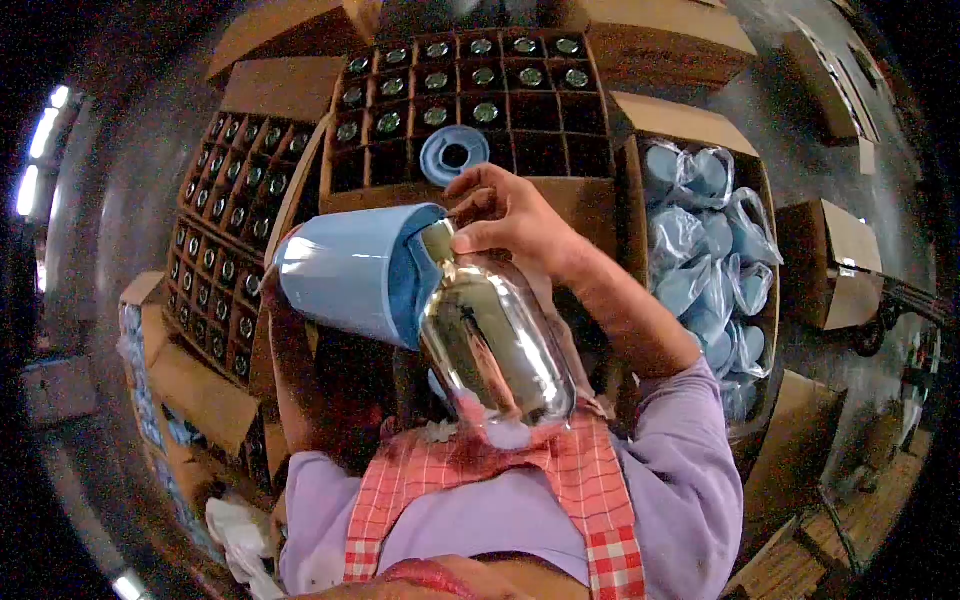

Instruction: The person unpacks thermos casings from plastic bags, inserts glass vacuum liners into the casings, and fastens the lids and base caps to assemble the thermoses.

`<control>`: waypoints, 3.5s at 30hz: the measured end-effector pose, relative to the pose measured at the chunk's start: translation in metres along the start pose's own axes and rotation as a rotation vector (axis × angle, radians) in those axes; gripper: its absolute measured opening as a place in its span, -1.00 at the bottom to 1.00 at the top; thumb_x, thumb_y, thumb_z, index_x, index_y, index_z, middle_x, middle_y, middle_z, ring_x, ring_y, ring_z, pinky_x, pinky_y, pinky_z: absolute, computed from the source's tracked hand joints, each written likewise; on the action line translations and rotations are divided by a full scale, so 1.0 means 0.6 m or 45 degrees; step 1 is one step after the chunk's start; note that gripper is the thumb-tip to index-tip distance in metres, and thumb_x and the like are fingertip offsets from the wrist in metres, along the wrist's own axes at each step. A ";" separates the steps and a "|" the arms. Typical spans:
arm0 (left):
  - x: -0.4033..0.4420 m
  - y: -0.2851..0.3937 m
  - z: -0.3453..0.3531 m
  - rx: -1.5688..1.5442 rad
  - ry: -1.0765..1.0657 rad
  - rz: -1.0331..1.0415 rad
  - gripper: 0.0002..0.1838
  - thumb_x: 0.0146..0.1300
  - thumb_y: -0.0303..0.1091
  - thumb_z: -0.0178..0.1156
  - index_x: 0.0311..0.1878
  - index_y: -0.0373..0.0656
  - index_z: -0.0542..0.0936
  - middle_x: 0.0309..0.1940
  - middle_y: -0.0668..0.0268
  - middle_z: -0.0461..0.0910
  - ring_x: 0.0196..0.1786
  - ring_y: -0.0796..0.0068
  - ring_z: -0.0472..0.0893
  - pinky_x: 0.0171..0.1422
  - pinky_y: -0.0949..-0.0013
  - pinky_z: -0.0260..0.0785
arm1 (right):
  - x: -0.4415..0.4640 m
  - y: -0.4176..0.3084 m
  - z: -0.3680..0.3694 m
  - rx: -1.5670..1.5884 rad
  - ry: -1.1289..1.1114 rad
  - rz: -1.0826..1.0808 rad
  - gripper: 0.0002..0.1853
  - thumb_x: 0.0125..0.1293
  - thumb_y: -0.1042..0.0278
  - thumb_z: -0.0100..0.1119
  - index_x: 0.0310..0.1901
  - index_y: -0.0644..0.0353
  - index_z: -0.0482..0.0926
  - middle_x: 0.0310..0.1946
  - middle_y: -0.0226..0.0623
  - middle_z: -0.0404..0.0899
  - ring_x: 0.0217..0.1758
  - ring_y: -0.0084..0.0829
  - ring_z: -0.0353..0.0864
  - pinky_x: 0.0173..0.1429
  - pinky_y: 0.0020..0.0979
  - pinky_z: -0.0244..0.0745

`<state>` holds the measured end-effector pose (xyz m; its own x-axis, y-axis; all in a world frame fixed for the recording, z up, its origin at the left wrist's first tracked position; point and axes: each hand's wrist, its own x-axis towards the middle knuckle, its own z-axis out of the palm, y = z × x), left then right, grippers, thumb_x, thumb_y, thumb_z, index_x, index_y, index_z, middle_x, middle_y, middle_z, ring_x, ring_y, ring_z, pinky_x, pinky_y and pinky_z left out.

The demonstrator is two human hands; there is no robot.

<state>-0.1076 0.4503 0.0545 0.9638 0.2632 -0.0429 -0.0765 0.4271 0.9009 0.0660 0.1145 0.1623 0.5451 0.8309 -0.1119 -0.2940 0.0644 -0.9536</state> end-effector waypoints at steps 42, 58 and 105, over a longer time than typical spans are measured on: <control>-0.126 0.079 0.268 0.409 0.207 0.352 -0.15 -0.20 -0.21 0.31 0.24 -0.34 0.31 -0.07 0.22 0.53 -0.05 0.46 0.52 0.09 0.36 0.35 | -0.180 0.189 -0.017 0.080 0.548 -0.125 -0.50 0.30 0.15 -0.02 0.20 0.24 0.29 -0.03 -0.22 0.48 0.03 -0.33 0.49 0.08 -0.29 0.46; -0.131 0.154 0.409 1.303 0.229 0.934 0.00 -0.32 -0.16 0.42 0.27 -0.32 0.24 -0.19 0.05 0.51 -0.16 0.12 0.53 -0.05 0.24 0.40 | -0.107 0.176 -0.012 1.174 -0.008 -0.267 -0.49 0.34 0.11 -0.10 0.24 0.23 0.25 0.14 -0.13 0.39 0.16 -0.25 0.43 0.21 -0.18 0.38; -0.097 -0.106 -0.052 0.281 0.839 -0.165 -0.64 0.27 -0.29 -0.01 0.06 -0.27 0.45 -0.07 0.20 0.53 -0.07 0.37 0.54 0.04 0.32 0.41 | 0.288 0.272 -0.154 -1.231 0.222 -0.106 -0.56 -0.03 0.25 0.32 -0.11 0.23 0.45 0.25 -0.10 0.23 0.40 -0.17 0.05 0.38 -0.03 -0.05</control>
<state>-0.1668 0.4346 -0.0137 0.6009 0.7210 -0.3452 0.1489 0.3233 0.9345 0.1850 0.2176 -0.0384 0.6660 0.7459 0.0001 0.4765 -0.4254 -0.7694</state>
